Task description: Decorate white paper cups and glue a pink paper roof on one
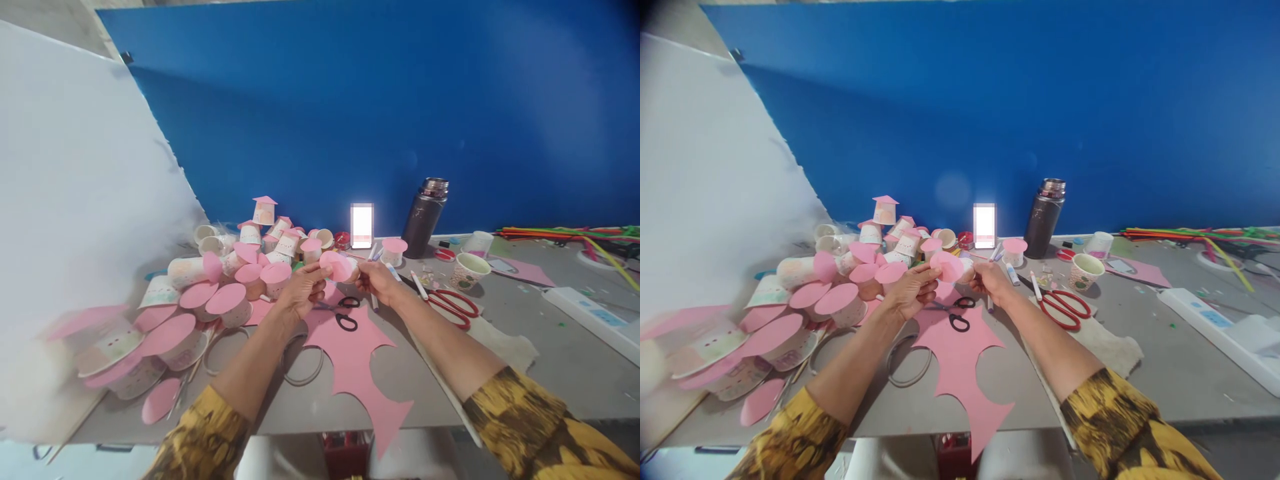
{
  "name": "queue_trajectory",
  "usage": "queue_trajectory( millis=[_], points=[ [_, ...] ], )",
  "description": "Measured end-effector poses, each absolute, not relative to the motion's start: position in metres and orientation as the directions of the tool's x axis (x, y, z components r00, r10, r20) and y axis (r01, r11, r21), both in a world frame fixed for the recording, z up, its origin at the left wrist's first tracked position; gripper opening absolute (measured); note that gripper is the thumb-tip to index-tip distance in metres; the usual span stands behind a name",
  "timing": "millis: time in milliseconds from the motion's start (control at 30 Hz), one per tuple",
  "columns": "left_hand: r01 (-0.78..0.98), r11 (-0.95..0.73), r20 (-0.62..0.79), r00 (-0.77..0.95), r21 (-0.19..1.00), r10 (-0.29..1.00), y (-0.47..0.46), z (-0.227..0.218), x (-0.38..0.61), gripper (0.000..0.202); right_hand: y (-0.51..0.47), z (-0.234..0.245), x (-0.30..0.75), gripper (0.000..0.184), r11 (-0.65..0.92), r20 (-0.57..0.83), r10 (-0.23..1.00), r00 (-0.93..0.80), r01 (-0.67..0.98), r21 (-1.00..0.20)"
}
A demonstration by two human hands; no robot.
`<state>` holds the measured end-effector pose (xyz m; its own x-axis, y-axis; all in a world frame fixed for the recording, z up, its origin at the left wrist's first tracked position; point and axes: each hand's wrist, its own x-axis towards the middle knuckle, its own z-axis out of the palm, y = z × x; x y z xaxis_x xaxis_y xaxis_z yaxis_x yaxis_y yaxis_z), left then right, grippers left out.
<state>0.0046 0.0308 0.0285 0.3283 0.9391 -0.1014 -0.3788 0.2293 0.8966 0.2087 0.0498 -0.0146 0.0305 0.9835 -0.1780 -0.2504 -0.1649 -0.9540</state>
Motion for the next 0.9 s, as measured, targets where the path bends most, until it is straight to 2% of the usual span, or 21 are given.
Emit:
queue_trajectory(
  millis=[200,400,500,600,667,733,800,833,900],
  points=[
    [-0.384,0.274,-0.14,0.342,0.882,0.929,0.034,0.025,0.003,0.043,0.05,-0.015,0.208,0.005,-0.178,-0.187,0.982,0.01,-0.266,-0.947],
    [-0.378,0.268,-0.136,0.34,0.886,0.931,0.033,0.026,0.004,0.041,0.049,-0.014,0.207,0.007,-0.211,-0.214,0.977,-0.024,-0.308,-0.928],
    [-0.303,0.173,-0.093,0.262,0.937,0.961,0.031,0.026,0.005,0.043,0.048,-0.012,0.209,0.006,-0.231,-0.231,0.972,-0.041,-0.328,-0.916],
    [-0.226,0.073,-0.046,0.122,0.971,0.991,0.03,0.025,0.007,0.035,0.048,-0.01,0.21,0.008,-0.246,-0.241,0.969,-0.058,-0.338,-0.908],
    [-0.118,-0.094,0.094,-0.005,0.989,0.996,0.027,0.024,0.008,0.026,0.048,-0.01,0.211,0.009,-0.251,-0.244,0.968,-0.065,-0.339,-0.907],
    [0.102,-0.37,0.377,-0.062,0.924,0.924,0.023,0.024,0.009,0.036,0.048,-0.01,0.21,0.009,-0.255,-0.247,0.967,-0.067,-0.335,-0.907],
    [0.283,-0.594,0.61,0.035,0.753,0.791,0.019,0.022,0.012,0.047,0.047,-0.01,0.208,0.01,-0.259,-0.25,0.966,-0.069,-0.329,-0.908],
    [0.314,-0.651,0.659,0.096,0.691,0.746,0.018,0.021,0.013,0.05,0.046,-0.01,0.206,0.01,-0.261,-0.251,0.965,-0.073,-0.327,-0.908],
    [0.328,-0.696,0.683,0.176,0.638,0.709,0.016,0.017,0.015,0.053,0.045,-0.01,0.203,0.012,-0.264,-0.248,0.965,-0.088,-0.324,-0.909]
  ],
)
